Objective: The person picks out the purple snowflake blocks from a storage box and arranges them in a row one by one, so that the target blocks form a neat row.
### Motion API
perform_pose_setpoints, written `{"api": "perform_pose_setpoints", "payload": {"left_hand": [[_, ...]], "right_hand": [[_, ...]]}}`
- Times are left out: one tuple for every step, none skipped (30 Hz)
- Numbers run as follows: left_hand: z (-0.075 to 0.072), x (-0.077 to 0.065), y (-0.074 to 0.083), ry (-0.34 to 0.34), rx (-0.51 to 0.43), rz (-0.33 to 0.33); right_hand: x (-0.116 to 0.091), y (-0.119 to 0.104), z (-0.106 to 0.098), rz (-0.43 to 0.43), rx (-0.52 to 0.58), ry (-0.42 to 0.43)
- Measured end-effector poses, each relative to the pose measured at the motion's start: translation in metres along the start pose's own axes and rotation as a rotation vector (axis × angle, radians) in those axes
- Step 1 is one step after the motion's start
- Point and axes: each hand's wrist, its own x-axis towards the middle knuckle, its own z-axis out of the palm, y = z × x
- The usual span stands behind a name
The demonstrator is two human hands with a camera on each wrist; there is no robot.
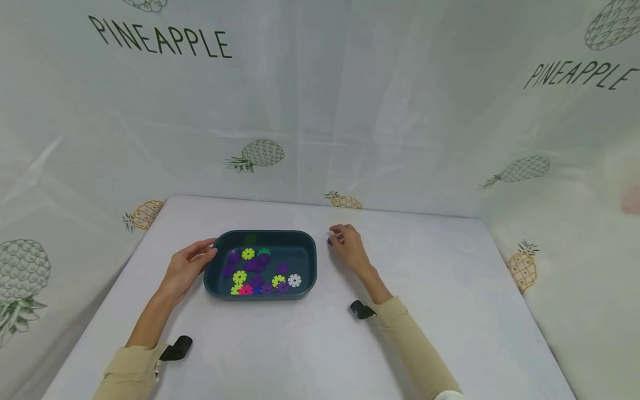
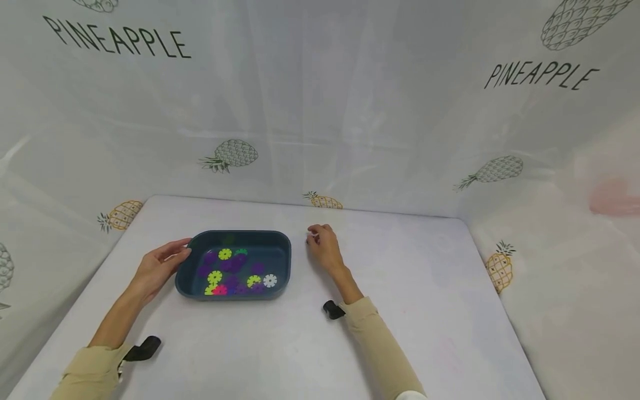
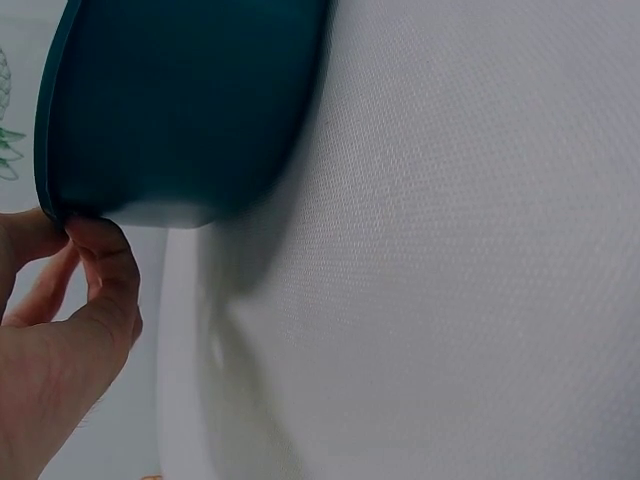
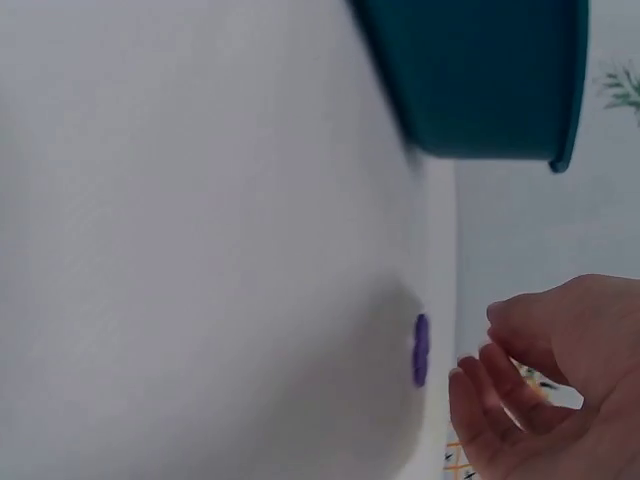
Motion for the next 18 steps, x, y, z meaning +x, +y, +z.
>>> {"api": "perform_pose_setpoints", "payload": {"left_hand": [[0.000,0.000,0.000,-0.002,0.001,0.001],[-0.001,0.000,0.000,-0.005,0.003,0.002],[-0.001,0.000,0.000,-0.009,0.006,0.002],[-0.002,0.000,0.000,-0.013,0.006,0.002],[-0.002,0.000,-0.001,-0.017,0.007,0.003],[-0.002,0.001,-0.001,-0.021,0.006,0.003],[-0.002,0.001,-0.001,-0.025,0.005,0.004],[-0.003,0.002,-0.002,-0.027,0.004,0.004],[-0.003,0.002,-0.002,-0.029,0.001,0.003],[-0.003,0.002,-0.002,-0.031,-0.003,0.004],[-0.003,0.003,-0.002,-0.032,-0.006,0.004],[-0.004,0.003,-0.002,-0.034,-0.009,0.003],[-0.004,0.003,-0.002,-0.035,-0.010,0.003],[-0.004,0.002,-0.002,-0.037,-0.013,0.002],[-0.005,0.002,-0.002,-0.039,-0.016,0.001],[-0.005,0.003,-0.002,-0.041,-0.016,0.002],[-0.005,0.003,-0.002,-0.043,-0.019,0.003],[-0.005,0.003,-0.002,-0.046,-0.022,0.003]], "right_hand": [[0.000,-0.003,-0.001,-0.021,0.011,0.005],[0.001,-0.006,-0.001,-0.042,0.019,0.010],[0.001,-0.009,-0.001,-0.058,0.027,0.012],[0.002,-0.012,-0.001,-0.069,0.033,0.015],[0.002,-0.015,-0.001,-0.084,0.037,0.020],[0.002,-0.017,-0.001,-0.092,0.045,0.022],[0.002,-0.020,0.000,-0.096,0.057,0.022],[0.003,-0.023,0.000,-0.100,0.069,0.018],[0.003,-0.026,0.000,-0.104,0.082,0.011],[0.003,-0.029,0.001,-0.113,0.097,0.005],[0.003,-0.032,0.001,-0.126,0.110,-0.004],[0.003,-0.035,0.001,-0.137,0.125,-0.017],[0.003,-0.039,0.002,-0.153,0.133,-0.030],[0.003,-0.042,0.003,-0.166,0.143,-0.042],[0.003,-0.045,0.004,-0.179,0.150,-0.054],[0.003,-0.048,0.005,-0.195,0.159,-0.063],[0.002,-0.050,0.006,-0.209,0.163,-0.076],[0.002,-0.052,0.007,-0.221,0.171,-0.089]]}}
